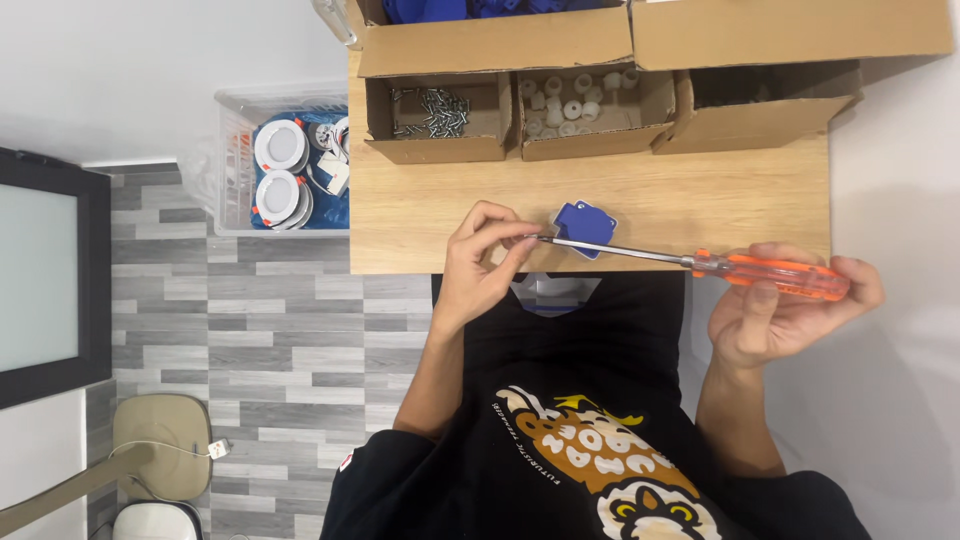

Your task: The person uses a screwdriver to drive a screw into the side of a blue and white housing, then takes another screw and repeats the process on the other side.

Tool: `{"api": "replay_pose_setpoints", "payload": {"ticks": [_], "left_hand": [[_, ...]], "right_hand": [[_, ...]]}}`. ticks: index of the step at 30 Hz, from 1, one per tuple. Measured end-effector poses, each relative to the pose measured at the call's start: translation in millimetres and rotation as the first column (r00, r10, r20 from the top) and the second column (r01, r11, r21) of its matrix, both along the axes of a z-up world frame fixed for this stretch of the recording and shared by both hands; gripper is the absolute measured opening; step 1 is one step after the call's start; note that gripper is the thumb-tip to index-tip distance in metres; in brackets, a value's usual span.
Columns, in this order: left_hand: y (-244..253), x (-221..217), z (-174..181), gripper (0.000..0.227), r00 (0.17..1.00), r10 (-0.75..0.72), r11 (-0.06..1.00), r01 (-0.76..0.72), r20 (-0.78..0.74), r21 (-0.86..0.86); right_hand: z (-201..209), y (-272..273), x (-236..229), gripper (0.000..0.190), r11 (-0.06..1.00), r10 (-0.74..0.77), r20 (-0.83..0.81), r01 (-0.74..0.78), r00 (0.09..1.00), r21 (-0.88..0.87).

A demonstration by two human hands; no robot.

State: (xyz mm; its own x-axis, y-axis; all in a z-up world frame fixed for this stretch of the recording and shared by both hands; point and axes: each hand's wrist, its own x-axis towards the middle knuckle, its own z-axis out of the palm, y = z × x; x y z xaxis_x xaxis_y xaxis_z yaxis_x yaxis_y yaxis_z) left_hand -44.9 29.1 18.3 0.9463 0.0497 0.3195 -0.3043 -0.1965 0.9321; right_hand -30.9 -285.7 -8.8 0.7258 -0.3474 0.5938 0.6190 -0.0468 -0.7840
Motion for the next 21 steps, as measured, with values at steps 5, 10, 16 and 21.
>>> {"api": "replay_pose_setpoints", "payload": {"ticks": [5,10,16,21], "left_hand": [[0,-3,-2,0.011,0.998,-0.054,0.998,0.055,0.029,-0.033],[1,-5,-4,0.010,0.997,-0.072,0.997,0.073,0.037,-0.027],[2,-7,-7,0.011,0.990,-0.134,0.990,0.136,0.052,-0.038],[2,-7,-3,0.012,0.985,-0.155,0.988,0.157,0.075,-0.014]], "right_hand": [[-6,-3,-3,0.050,0.999,0.003,-0.046,-0.001,0.999,0.047],[-11,-7,-5,0.048,0.997,0.032,-0.089,-0.026,0.996,0.072],[-19,-11,-4,0.046,0.989,0.078,-0.131,-0.060,0.988,0.135],[-22,-11,-4,0.046,0.979,0.122,-0.161,-0.092,0.979,0.183]]}}
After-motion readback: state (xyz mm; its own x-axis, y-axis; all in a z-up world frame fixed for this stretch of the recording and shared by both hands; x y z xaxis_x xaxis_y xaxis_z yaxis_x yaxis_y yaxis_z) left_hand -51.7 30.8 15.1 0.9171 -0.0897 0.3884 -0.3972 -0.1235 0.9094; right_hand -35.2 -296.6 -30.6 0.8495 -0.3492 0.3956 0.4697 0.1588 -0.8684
